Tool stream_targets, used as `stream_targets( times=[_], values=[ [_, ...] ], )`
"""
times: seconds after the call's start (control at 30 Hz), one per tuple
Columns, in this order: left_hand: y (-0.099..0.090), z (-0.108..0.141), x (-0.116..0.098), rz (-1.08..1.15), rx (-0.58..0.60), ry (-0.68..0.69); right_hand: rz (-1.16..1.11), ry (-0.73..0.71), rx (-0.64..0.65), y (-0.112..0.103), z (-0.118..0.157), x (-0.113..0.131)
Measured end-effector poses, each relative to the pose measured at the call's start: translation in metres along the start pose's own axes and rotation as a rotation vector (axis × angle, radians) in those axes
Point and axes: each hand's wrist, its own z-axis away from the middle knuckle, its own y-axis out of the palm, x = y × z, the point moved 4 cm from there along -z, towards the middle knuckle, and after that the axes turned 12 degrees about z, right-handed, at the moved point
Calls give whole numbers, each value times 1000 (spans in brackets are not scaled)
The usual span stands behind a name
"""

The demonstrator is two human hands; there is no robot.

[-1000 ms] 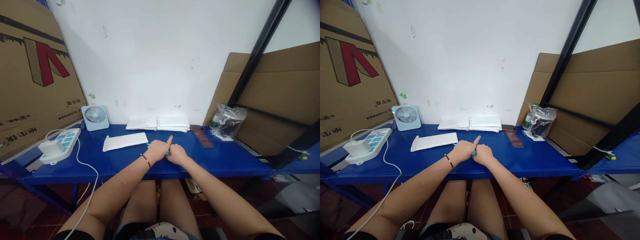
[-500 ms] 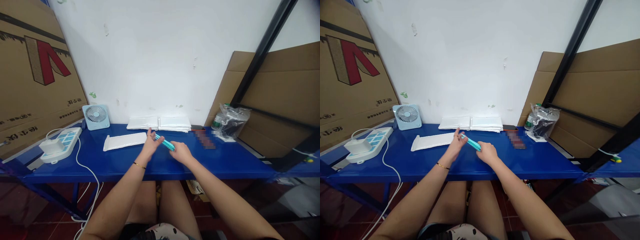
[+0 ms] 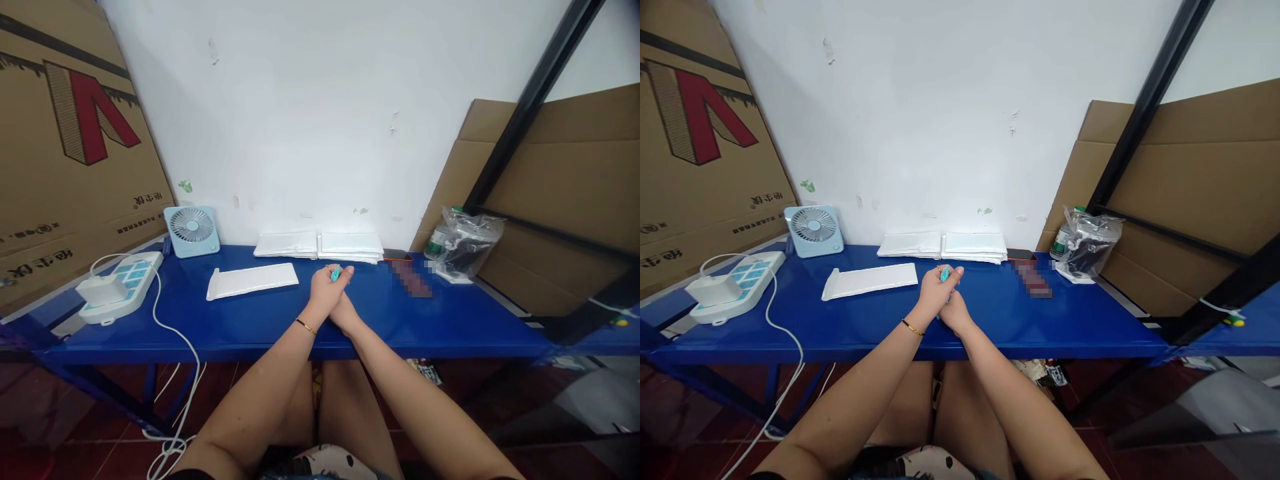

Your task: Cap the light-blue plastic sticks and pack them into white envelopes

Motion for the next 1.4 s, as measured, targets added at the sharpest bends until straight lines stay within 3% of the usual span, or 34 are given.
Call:
stream_targets(
  times=[0.1,0.17,0.3,0.37,0.5,0.6,0.7,0.8,0.9,0.97,1.13,1.3,1.4],
  values=[
    [-3,0,16,-6,24,-39,27,-45,150,-2,7,0],
    [-5,-1,24,18,19,-63,83,-128,228,-16,13,7],
    [-6,-5,29,37,24,-59,356,-370,-46,-68,15,44],
    [-5,-8,29,1,26,-34,498,-468,-128,-83,12,69],
    [-8,-11,33,-57,-6,-83,756,-560,76,-73,4,95],
    [-12,-11,37,-7,-11,-107,769,-537,108,-67,3,92],
    [-16,-8,36,98,-26,-116,621,-476,115,-71,4,78],
    [-17,-4,25,375,-84,-132,441,-328,59,-74,5,55],
    [-13,0,11,697,-189,-147,398,-193,202,-55,8,29],
    [-10,3,3,801,-230,-150,405,-89,201,-41,10,14],
    [-2,11,2,810,-202,-126,306,51,145,-26,14,4],
    [5,13,4,690,-33,-91,322,-14,118,-27,13,12],
    [-1,11,2,529,57,-93,358,35,82,-29,14,6]
  ],
)
